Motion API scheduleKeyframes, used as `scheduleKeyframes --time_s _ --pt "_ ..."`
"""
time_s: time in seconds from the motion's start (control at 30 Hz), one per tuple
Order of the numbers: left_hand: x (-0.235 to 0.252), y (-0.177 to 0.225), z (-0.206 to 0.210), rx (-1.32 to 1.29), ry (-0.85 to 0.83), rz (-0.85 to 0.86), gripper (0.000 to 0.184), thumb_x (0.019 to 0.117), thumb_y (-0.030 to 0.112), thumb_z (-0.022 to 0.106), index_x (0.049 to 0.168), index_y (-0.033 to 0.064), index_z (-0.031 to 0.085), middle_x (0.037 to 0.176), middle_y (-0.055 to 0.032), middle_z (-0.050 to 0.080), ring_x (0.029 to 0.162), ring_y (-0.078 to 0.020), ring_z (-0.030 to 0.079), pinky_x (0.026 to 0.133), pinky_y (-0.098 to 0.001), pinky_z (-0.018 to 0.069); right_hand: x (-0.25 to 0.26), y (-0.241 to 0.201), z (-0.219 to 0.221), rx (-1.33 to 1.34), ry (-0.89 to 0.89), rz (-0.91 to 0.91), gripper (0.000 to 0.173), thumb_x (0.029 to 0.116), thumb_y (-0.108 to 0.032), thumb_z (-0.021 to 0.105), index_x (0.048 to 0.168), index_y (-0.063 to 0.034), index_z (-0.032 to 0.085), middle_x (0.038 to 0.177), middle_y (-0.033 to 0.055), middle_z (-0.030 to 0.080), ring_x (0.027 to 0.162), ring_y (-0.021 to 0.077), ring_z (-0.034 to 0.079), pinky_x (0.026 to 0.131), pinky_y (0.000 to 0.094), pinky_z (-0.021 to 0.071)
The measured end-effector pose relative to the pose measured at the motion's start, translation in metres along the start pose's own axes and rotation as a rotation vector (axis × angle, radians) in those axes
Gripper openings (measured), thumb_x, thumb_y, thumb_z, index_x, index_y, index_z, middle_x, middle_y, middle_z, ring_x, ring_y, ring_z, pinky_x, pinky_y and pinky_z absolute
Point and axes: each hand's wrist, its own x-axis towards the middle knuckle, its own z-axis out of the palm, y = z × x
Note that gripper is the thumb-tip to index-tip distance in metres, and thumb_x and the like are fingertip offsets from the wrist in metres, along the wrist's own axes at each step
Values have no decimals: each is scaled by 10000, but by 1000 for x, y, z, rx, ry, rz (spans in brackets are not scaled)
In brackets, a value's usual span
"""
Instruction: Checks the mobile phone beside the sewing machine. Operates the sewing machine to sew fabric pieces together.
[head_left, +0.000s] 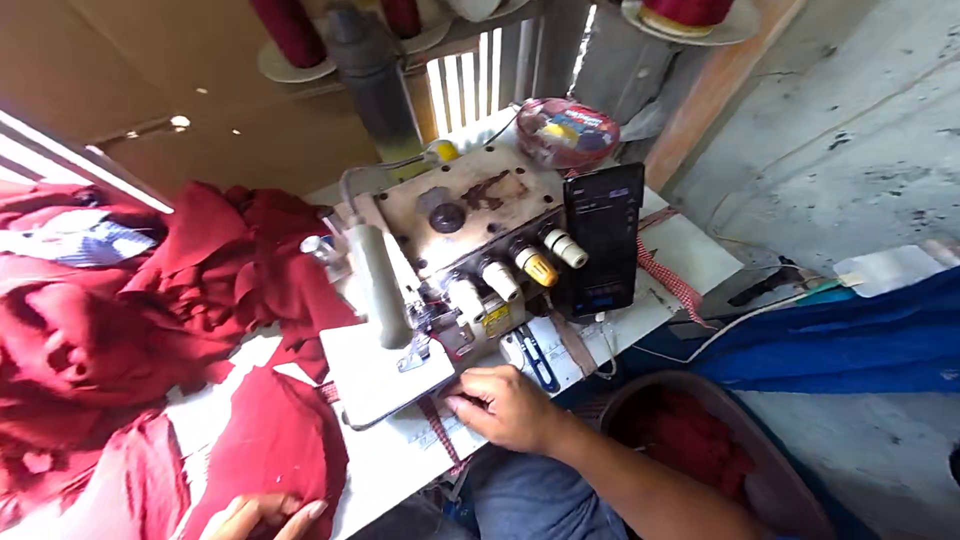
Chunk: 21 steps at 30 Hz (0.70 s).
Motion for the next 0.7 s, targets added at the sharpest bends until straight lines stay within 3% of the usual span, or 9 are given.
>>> scheduleKeyframes --time_s 0.1,0.23,0.43,0.6,0.7 --pt "1 5 0 -17 51 2 259 835 263 820 806 16 750 816 -109 714 835 -195 655 786 -380 510 -1 -1 0 -19 19 16 229 1022 -199 594 940 -52 749 830 45 709 761 98 668 699 266 556" --pt "-5 -3 4 -32 80 53 278 943 236 711 841 -20 753 855 -138 722 899 -188 653 859 -352 493 -3 0 4 -27 75 10 231 1015 -173 595 894 -28 727 801 63 694 739 108 659 678 261 544" --pt "-12 12 -12 157 -44 90 313 1024 181 579 937 -73 741 932 -242 707 912 -357 682 838 -493 529 -1 1 -1 7 33 -7 229 1012 -164 597 914 -11 737 814 78 703 755 116 664 705 266 546" --pt "-2 -2 -22 102 43 159 316 1038 155 514 963 -82 709 923 -233 681 891 -264 659 806 -382 534 5 1 -6 126 48 80 221 1021 -134 564 957 1 726 837 71 707 736 75 649 695 237 545" --pt "10 -5 -16 122 208 87 394 1082 213 398 868 -53 595 726 -138 572 693 -169 578 657 -354 477 0 -2 1 11 80 47 232 1025 -169 582 941 -18 737 863 69 720 781 83 665 732 238 553"
